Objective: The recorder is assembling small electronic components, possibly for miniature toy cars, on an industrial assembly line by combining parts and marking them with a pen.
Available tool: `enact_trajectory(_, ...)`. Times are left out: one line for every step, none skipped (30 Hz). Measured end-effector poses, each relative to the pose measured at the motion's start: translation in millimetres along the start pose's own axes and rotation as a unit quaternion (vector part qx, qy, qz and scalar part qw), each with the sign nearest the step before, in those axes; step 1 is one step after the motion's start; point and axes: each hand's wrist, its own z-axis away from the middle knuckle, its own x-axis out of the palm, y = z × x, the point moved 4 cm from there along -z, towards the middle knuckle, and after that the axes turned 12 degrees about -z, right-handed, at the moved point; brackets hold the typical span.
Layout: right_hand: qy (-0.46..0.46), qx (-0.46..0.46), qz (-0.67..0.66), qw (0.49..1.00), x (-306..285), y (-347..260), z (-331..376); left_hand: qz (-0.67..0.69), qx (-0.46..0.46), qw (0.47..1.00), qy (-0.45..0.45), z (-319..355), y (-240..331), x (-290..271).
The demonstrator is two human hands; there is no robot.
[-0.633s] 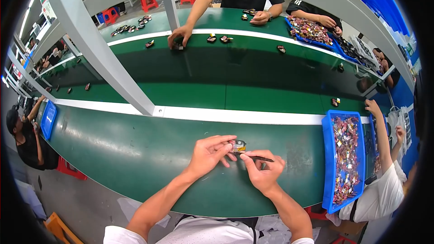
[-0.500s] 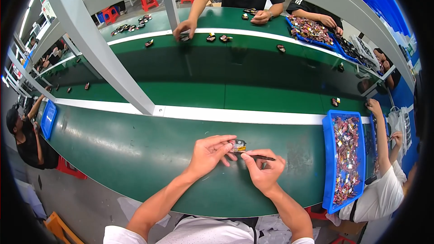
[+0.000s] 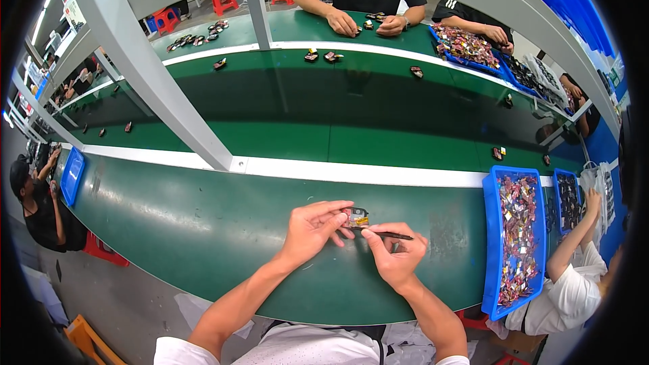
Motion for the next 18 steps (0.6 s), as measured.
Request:
enact_trajectory(-0.007,-0.002,0.005,1.0,0.1,-0.5,-0.5,-0.001,-0.002,1.0,0.001,0.1,0.5,-0.2)
enact_trajectory(-0.014,-0.004,0.009,1.0,0.3,-0.7,-1.0,-0.002,-0.003,1.0,0.001,0.3,1.0,-0.5)
enact_trajectory(-0.014,-0.004,0.01,1.0,-0.1,-0.5,-1.4,-0.002,-0.003,1.0,0.001,0.3,1.4,-0.9)
enact_trajectory(-0.022,-0.006,0.005,1.0,0.2,-0.4,-1.7,-0.006,-0.013,1.0,-0.002,0.3,1.1,-1.1)
enact_trajectory(-0.031,-0.008,0.0,0.999,0.8,-0.5,-2.1,-0.01,-0.022,1.0,-0.005,0.4,0.7,-1.3)
enact_trajectory(-0.031,-0.008,0.0,0.999,1.0,-0.4,-2.4,-0.009,-0.022,1.0,-0.005,0.4,0.4,-1.6)
enact_trajectory(-0.042,-0.018,0.001,0.999,2.3,-1.0,-2.7,-0.013,-0.023,1.0,-0.004,0.3,0.0,-1.9)
enact_trajectory(-0.052,-0.027,0.002,0.998,3.2,-1.7,-2.9,-0.016,-0.024,1.0,-0.002,0.1,-0.4,-2.0)
enact_trajectory(-0.053,-0.027,0.002,0.998,3.4,-0.9,-2.7,-0.016,-0.024,1.0,-0.002,0.2,-0.8,-2.4)
enact_trajectory(-0.063,-0.038,0.003,0.997,4.2,-0.3,-2.2,-0.017,-0.032,0.999,-0.003,0.4,-2.2,-2.6)
enact_trajectory(-0.073,-0.05,0.005,0.996,5.0,-0.1,-1.9,-0.018,-0.041,0.999,-0.004,0.5,-3.7,-2.8)
enact_trajectory(-0.073,-0.05,0.006,0.996,5.3,-0.3,-2.0,-0.017,-0.04,0.999,-0.004,0.4,-4.4,-2.7)
enact_trajectory(-0.076,-0.06,0.005,0.995,6.4,-1.4,-2.1,-0.023,-0.046,0.999,-0.004,0.4,-5.7,-2.8)
enact_trajectory(-0.078,-0.07,0.004,0.994,7.3,-2.8,-2.2,-0.03,-0.053,0.998,-0.004,0.3,-6.4,-2.6)
enact_trajectory(-0.078,-0.07,0.004,0.994,8.2,-3.6,-2.3,-0.03,-0.052,0.998,-0.003,0.2,-6.3,-2.8)
enact_trajectory(-0.072,-0.062,0.007,0.995,8.6,-4.4,-2.7,-0.03,-0.051,0.998,0.0,0.0,-6.1,-3.4)
enact_trajectory(-0.067,-0.055,0.009,0.996,8.7,-5.0,-3.2,-0.03,-0.051,0.998,0.004,-0.2,-5.7,-3.9)
enact_trajectory(-0.066,-0.055,0.009,0.996,9.1,-5.7,-3.5,-0.03,-0.05,0.998,0.003,-0.4,-4.8,-4.3)
